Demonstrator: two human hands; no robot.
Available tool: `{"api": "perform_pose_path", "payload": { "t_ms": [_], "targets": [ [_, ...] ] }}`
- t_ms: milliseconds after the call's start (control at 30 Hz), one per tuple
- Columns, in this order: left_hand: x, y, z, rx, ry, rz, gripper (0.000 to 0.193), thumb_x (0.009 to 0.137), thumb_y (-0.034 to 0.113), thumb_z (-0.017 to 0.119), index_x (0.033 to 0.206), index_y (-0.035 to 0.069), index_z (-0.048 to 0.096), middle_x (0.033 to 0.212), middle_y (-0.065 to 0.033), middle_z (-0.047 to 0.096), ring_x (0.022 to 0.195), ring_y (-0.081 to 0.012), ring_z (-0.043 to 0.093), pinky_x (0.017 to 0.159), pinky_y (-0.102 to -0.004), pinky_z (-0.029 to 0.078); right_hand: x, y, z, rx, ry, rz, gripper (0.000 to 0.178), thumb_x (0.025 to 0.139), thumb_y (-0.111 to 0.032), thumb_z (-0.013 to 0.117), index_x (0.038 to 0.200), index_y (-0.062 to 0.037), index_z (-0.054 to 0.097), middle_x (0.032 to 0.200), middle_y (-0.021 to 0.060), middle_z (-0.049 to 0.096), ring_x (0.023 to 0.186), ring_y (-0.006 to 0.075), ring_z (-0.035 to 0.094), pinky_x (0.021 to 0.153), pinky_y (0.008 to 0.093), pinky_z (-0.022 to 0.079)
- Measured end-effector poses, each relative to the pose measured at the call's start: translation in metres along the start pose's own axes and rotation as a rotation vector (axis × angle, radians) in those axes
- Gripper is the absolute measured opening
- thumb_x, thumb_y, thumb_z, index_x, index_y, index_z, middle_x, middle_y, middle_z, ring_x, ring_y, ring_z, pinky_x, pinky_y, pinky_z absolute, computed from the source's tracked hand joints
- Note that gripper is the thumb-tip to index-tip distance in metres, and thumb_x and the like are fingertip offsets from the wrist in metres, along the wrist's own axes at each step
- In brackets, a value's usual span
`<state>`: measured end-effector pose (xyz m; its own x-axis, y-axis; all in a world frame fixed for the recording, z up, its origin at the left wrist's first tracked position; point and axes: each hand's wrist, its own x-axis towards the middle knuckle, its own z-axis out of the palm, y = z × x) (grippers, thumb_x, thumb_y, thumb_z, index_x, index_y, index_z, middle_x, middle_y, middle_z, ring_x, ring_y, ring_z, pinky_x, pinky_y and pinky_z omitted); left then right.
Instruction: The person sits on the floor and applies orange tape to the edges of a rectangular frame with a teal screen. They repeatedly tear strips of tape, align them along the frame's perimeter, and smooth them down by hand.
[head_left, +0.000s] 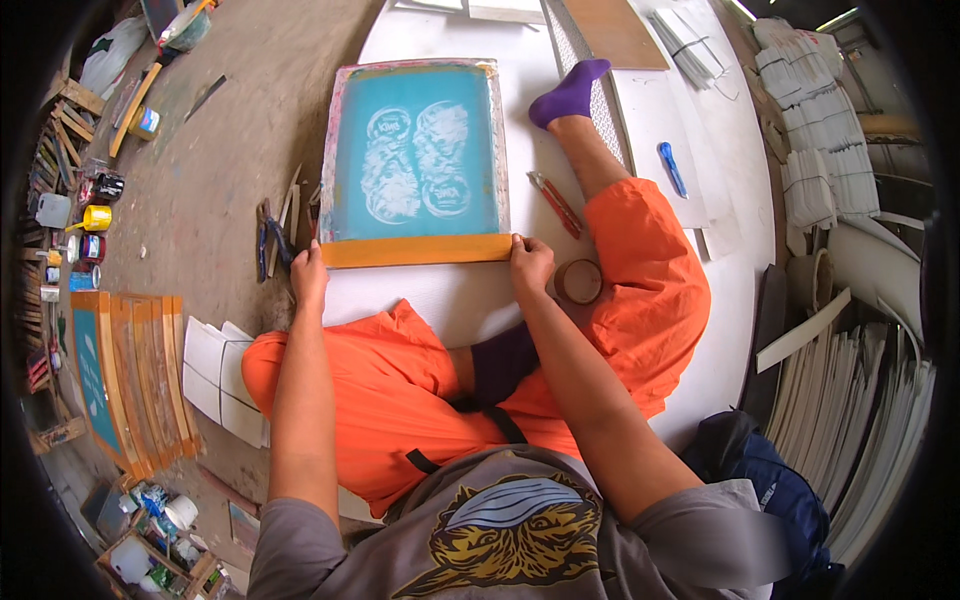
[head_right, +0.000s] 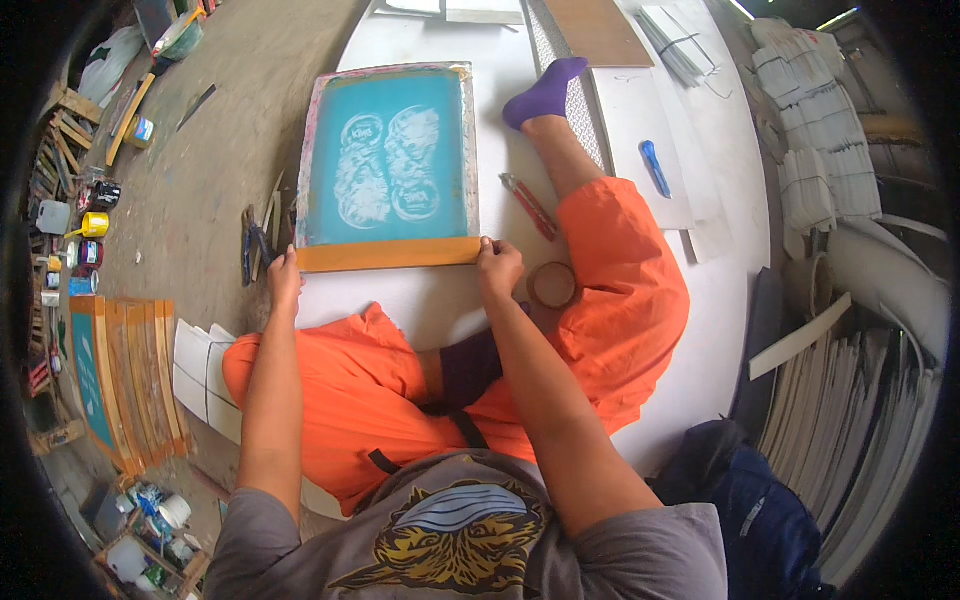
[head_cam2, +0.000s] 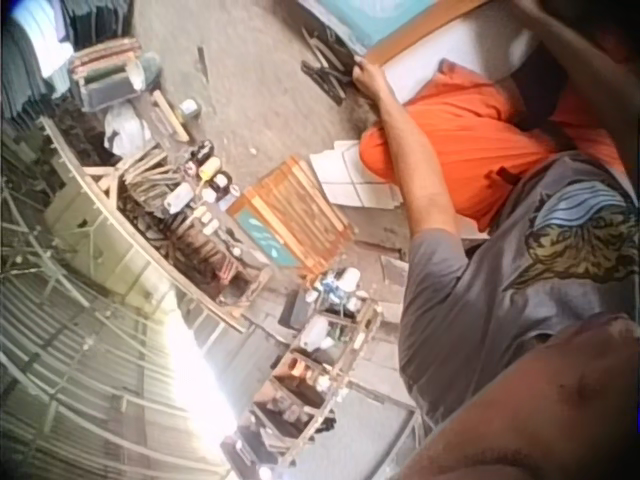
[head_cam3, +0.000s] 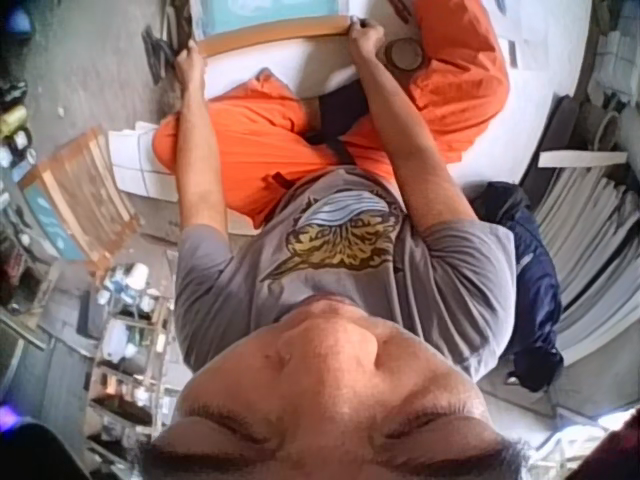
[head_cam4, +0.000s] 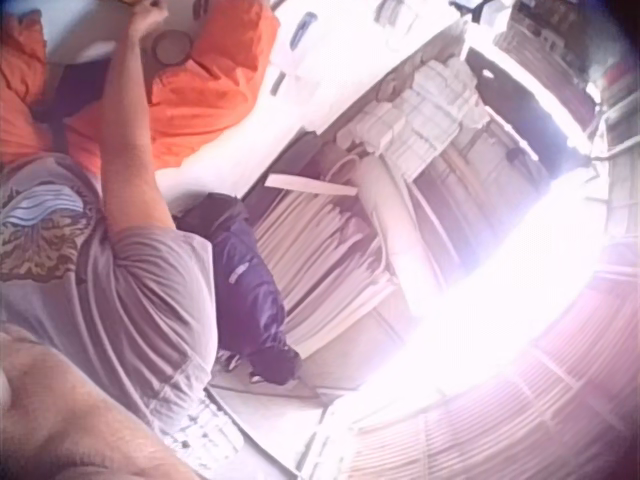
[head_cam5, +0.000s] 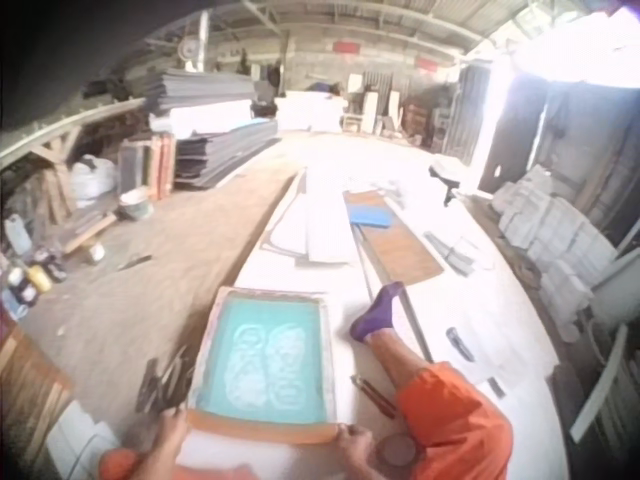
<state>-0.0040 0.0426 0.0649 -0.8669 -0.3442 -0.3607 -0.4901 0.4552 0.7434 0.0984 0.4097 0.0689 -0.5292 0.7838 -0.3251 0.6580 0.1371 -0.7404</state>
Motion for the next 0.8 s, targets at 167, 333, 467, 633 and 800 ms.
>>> {"api": "perform_pose_path", "payload": {
  "t_ms": [167, 333, 467, 633, 800],
  "targets": [
    [0.006, -0.007, 0.001, -0.052, -0.007, -0.031, 0.049, 0.105, 0.05, 0.052, 0.1, 0.004, 0.067, 0.069, -0.003, 0.055, 0.052, -0.0164, 0.057, 0.043, -0.0298, 0.039, 0.0, -0.011, 0.004, -0.141, -0.018, 0.081, 0.034, 0.091, -0.034, 0.077, 0.1, -0.0016, 0.074, 0.099, 0.021, 0.076, 0.095, 0.0373, 0.073, 0.086, 0.0476, 0.055],
    [0.005, -0.001, -0.002, -0.165, 0.029, -0.173, 0.052, 0.106, 0.05, 0.049, 0.107, 0.002, 0.07, 0.08, -0.0072, 0.067, 0.052, -0.0172, 0.062, 0.043, -0.03, 0.043, -0.004, -0.021, 0.002, -0.178, 0.073, 0.087, 0.039, 0.091, -0.035, 0.076, 0.112, -0.0036, 0.065, 0.11, 0.021, 0.073, 0.103, 0.0391, 0.07, 0.089, 0.0496, 0.054],
    [0.003, -0.002, -0.007, -0.217, 0.045, -0.224, 0.057, 0.107, 0.052, 0.047, 0.114, 0.0, 0.07, 0.09, -0.0081, 0.071, 0.051, -0.0168, 0.063, 0.042, -0.0293, 0.043, 0.031, 0.034, 0.021, 0.177, 0.163, 0.081, 0.037, 0.097, -0.033, 0.07, 0.113, -0.001, 0.063, 0.107, 0.0198, 0.072, 0.103, 0.0365, 0.07, 0.089, 0.0475, 0.053],
    [0.001, 0.0, -0.006, -0.227, 0.043, -0.229, 0.063, 0.105, 0.057, 0.048, 0.115, -0.002, 0.068, 0.093, -0.009, 0.072, 0.052, -0.0168, 0.064, 0.039, -0.0265, 0.042, -0.016, 0.036, 0.027, 0.408, -0.028, -0.088, 0.061, 0.109, -0.044, 0.047, 0.146, 0.0034, 0.045, 0.14, 0.0215, 0.059, 0.131, 0.0286, 0.056, 0.111, 0.0392, 0.041],
    [-0.003, 0.009, -0.009, -0.285, 0.022, -0.305, 0.068, 0.102, 0.063, 0.05, 0.112, -0.001, 0.07, 0.092, -0.0087, 0.072, 0.057, -0.0175, 0.068, 0.042, -0.0268, 0.046, -0.031, 0.024, 0.024, 0.415, -0.107, -0.055, 0.078, 0.107, -0.05, 0.052, 0.159, 0.003, 0.029, 0.15, 0.0306, 0.048, 0.14, 0.0392, 0.049, 0.117, 0.044, 0.037]
  ]
}}
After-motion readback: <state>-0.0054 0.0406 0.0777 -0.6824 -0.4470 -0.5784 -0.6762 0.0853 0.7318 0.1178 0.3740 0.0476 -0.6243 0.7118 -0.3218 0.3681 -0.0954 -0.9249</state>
